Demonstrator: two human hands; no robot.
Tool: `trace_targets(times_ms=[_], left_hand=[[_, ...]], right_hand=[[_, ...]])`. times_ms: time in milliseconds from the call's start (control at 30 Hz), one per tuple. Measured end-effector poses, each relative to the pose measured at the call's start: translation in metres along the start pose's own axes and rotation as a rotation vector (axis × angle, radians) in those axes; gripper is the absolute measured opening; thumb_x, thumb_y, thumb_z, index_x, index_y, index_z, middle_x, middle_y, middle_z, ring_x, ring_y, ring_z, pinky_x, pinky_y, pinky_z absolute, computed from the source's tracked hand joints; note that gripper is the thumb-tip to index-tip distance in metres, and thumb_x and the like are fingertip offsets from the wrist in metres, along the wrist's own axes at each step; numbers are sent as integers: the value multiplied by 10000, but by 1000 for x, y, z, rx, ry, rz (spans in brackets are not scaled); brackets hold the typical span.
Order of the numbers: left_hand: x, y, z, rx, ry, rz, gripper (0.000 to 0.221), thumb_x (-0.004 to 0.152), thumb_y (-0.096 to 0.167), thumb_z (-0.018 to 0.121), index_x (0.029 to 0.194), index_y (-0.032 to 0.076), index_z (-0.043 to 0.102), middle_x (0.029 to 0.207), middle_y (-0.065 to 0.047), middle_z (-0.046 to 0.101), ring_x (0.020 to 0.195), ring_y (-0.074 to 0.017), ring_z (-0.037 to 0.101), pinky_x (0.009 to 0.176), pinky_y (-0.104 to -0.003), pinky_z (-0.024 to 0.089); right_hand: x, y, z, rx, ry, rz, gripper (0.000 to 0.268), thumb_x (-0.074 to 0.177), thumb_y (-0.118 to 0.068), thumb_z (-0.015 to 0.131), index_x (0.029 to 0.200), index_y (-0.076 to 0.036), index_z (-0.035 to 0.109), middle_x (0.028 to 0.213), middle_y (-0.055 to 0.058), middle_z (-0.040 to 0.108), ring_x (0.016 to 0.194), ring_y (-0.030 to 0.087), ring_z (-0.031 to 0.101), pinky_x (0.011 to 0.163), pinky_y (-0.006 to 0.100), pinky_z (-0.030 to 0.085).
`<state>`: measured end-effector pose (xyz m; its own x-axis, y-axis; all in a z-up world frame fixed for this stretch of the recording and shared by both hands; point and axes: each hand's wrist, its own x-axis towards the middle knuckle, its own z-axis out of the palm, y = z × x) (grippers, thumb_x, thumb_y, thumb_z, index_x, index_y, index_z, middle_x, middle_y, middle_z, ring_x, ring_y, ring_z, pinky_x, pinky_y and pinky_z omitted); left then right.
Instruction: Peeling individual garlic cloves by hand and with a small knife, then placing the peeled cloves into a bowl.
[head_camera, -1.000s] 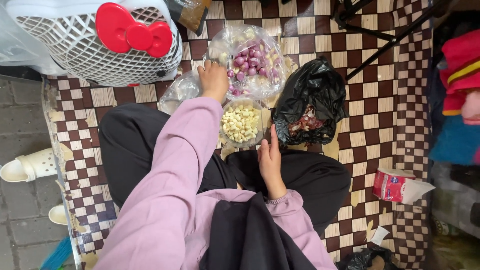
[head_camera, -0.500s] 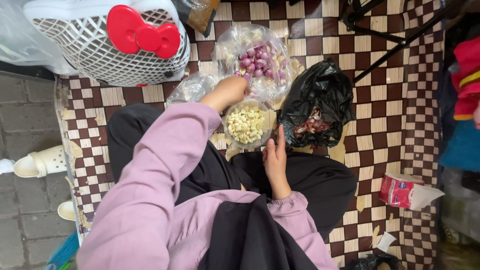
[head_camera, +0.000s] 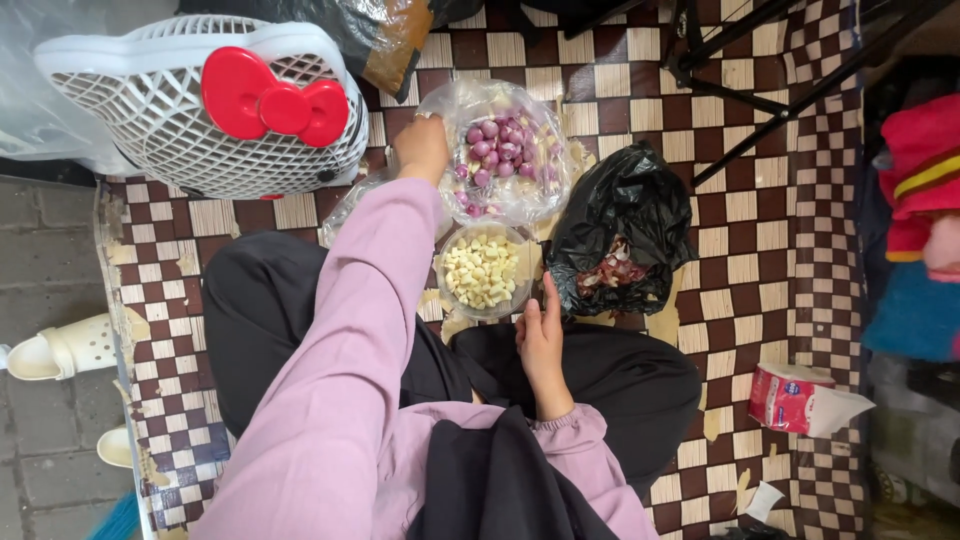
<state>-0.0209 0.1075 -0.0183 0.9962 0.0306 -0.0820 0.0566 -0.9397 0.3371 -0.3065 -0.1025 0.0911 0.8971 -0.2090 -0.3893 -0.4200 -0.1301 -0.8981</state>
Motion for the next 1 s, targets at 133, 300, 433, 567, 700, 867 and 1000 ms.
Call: trace_targets(times_ms=[133, 300, 433, 567, 700, 867, 1000], left_hand=[[2, -6, 5, -63, -48, 12, 217, 827, 27, 650, 1040, -13, 655, 930, -211, 660, 910, -421, 684, 733, -549, 580], [-11, 10, 0, -471, -15, -151, 218, 752, 210, 726, 961, 152, 742, 888, -69, 720, 930, -299, 710, 772, -410, 593], [-80, 60, -92, -1586, -350, -479, 427, 815, 72, 696, 1236, 19, 640, 1071, -166, 720, 913, -190, 726, 833, -277, 623], [-159, 89, -165, -1713, -411, -461, 384, 932, 96, 590, 1288, -48, 582, 1276, -155, 619, 1026, -215, 694, 899, -320, 596], [-216, 76, -150, -1927, -448, -545, 381, 936, 58, 616, 1297, -56, 568, 1146, -182, 627, 1004, -271, 700, 912, -349, 605], [-266, 62, -97, -1880, -376, -648, 353, 915, 120, 715, 1227, -24, 634, 1095, -80, 674, 975, -177, 693, 965, -335, 559], [-285, 69, -97, -1924, -421, -693, 221, 905, 42, 686, 1122, 28, 647, 995, -50, 672, 920, -186, 695, 935, -353, 578]], right_hand=[[-2, -4, 0, -10, -12, 5, 488, 1060, -266, 355, 1534, -168, 290, 564, 45, 444, 403, 126, 446, 330, 217, 346], [-5, -6, 2, 17, 8, -2, 480, 1059, -251, 364, 1529, -176, 299, 559, 43, 442, 399, 124, 441, 326, 212, 348], [-2, 7, 2, 31, -18, -38, 482, 1062, -251, 369, 1534, -189, 296, 553, 57, 449, 385, 140, 451, 315, 223, 356], [-12, -6, 4, 85, -47, -51, 485, 1062, -251, 355, 1538, -188, 287, 558, 49, 423, 389, 139, 427, 325, 218, 335], [-32, -22, 9, 175, -77, -99, 485, 1070, -253, 328, 1546, -193, 259, 558, 36, 385, 362, 128, 386, 300, 209, 311], [-57, -33, 22, 215, -116, -113, 493, 1069, -249, 328, 1551, -189, 248, 572, 36, 384, 383, 124, 396, 307, 214, 316], [-60, -30, 35, 91, -110, -134, 453, 1065, -250, 343, 1503, -134, 368, 539, 55, 445, 381, 158, 456, 319, 244, 351]])
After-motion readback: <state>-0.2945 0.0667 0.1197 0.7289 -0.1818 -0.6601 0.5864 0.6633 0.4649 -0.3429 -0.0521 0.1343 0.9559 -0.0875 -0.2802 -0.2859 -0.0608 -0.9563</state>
